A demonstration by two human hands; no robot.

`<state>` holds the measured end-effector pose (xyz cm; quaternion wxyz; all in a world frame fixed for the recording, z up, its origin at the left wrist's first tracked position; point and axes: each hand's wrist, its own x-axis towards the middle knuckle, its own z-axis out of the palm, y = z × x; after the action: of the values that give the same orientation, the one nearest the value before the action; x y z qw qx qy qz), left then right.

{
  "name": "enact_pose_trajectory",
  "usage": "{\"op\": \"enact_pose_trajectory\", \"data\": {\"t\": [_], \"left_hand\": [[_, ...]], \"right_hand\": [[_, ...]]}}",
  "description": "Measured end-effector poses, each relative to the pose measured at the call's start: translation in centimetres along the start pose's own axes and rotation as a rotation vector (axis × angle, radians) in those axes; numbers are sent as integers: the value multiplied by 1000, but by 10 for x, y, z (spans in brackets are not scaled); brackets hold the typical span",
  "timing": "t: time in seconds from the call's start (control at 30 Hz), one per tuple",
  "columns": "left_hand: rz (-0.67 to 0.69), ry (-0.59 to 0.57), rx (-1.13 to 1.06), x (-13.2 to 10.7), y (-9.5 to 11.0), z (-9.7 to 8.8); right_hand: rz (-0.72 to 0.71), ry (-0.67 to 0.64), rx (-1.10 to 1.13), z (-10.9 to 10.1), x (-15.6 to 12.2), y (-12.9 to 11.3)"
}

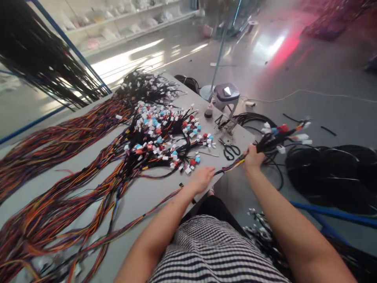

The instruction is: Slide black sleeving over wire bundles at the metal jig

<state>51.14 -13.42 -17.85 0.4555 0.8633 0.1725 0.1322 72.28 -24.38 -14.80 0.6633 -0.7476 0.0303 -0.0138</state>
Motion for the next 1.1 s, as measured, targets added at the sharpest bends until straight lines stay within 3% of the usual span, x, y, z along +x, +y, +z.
{"op": "enact_pose_trajectory", "data": {"t": [0.07, 0.13, 0.33, 0.43, 0.57, 0.7, 0.77, 0.87, 0.97, 1.03, 1.1], "left_hand": [[-115, -205, -38, 41, 2, 42], [-236, -263, -100, 80, -4, 60], [-423, -156, -381, 221, -40, 46], [-603, -18, -450, 271, -48, 47], [-648, 117, -507, 292, -54, 60], [-685, 111, -546, 294, -59, 66], [-729, 114, -556, 295, -60, 67], [-758, 157, -535, 294, -62, 69], [-716, 195, -508, 293, -64, 72], [-688, 214, -507, 294, -64, 74], [-672, 237, -502, 296, -64, 74]], "right_hand": [[-9, -36, -33, 17, 36, 3], [-11, -83, -83, 34, 75, 5], [-139, -230, -279, 101, 187, -9], [-140, -294, -326, 135, 220, -12], [-142, -297, -413, 163, 235, -6], [-105, -254, -478, 175, 249, -5], [-65, -304, -525, 172, 257, -8], [-172, -395, -588, 150, 247, -9], [-385, -543, -626, 110, 181, 11], [-412, -975, -767, 89, 116, 36], [-449, -1303, -982, 84, 59, 61]]}}
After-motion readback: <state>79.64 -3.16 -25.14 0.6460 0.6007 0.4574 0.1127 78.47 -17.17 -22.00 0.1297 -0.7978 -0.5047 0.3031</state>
